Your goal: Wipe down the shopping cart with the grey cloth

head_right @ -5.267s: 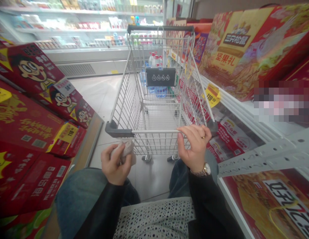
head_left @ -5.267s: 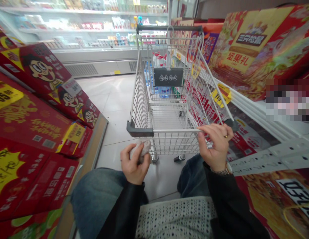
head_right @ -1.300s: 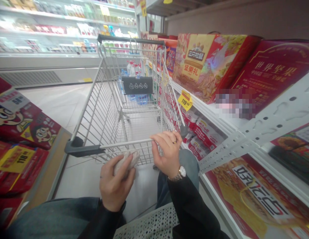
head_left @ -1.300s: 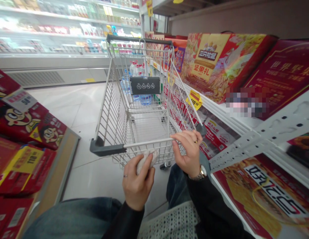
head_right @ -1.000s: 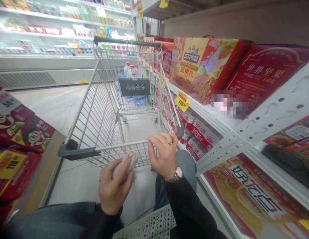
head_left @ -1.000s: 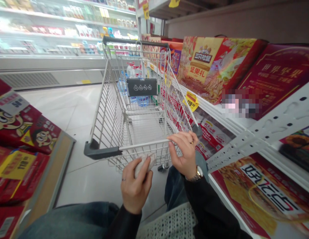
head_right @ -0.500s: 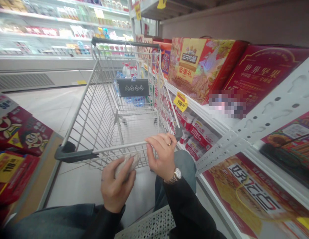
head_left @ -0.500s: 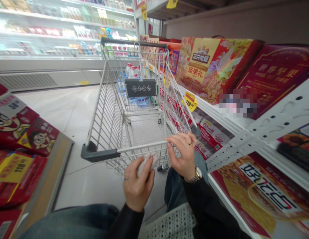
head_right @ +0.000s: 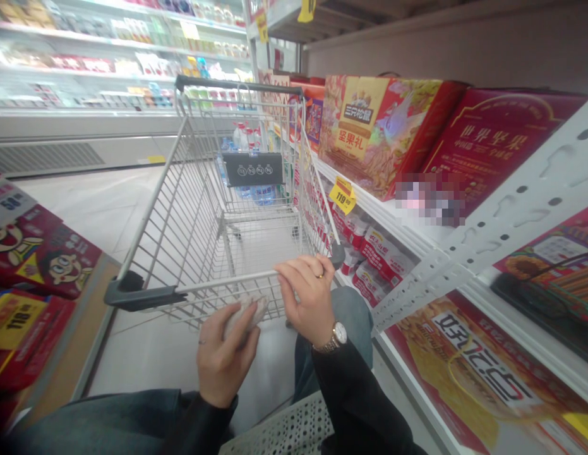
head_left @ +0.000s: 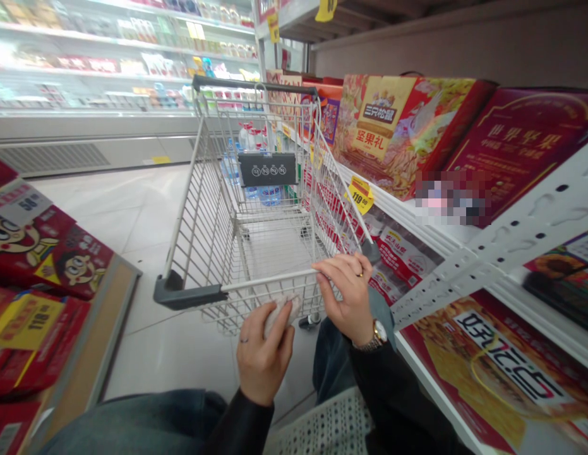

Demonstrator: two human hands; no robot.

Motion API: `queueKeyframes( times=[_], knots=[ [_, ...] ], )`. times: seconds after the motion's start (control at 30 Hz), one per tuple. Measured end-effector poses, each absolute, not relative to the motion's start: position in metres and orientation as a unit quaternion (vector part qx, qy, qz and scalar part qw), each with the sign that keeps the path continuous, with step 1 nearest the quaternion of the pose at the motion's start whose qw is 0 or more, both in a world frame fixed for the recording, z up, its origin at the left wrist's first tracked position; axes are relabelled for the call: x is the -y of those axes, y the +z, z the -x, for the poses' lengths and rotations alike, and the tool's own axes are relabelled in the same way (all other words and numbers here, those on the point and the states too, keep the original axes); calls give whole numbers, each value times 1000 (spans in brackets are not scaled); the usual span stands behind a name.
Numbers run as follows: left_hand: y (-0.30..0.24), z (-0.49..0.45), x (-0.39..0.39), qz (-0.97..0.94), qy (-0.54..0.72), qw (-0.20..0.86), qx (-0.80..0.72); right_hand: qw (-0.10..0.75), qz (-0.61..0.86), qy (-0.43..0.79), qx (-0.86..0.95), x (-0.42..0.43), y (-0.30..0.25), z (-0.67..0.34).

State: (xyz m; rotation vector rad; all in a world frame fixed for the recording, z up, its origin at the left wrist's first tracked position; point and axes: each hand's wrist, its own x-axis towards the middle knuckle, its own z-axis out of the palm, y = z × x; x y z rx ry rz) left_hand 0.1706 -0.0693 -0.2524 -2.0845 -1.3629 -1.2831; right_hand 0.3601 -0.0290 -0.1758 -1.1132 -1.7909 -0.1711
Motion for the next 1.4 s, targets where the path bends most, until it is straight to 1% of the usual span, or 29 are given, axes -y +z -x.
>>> queueKeyframes(
  times=[0.17,0.23,0.3,0.47,0.6,0.77,1.07,1.27,1.4],
  knots=[
    [-260,-168,70,736,-448,155,484,395,437,-56,807,29,-160,-382],
    [-256,-169,69,733,-456,161,479,385,434,-73,811,27,-159,-391],
    [-252,-171,67,731,-462,167,474,408,445,-81,793,27,-161,-399],
    [-256,-176,63,730,-471,160,468,502,472,-70,721,23,-174,-419],
    [-258,-180,62,731,-469,155,470,536,452,-44,712,17,-177,-427],
    [-251,-188,58,732,-471,159,466,546,447,-31,708,15,-175,-421],
    [-257,-184,51,731,-465,158,474,545,434,-6,717,13,-175,-401],
    [-254,-180,48,717,-482,186,468,527,428,-3,734,16,-173,-391],
    [-257,-182,51,737,-455,164,473,530,434,-9,729,16,-173,-386]
  ],
)
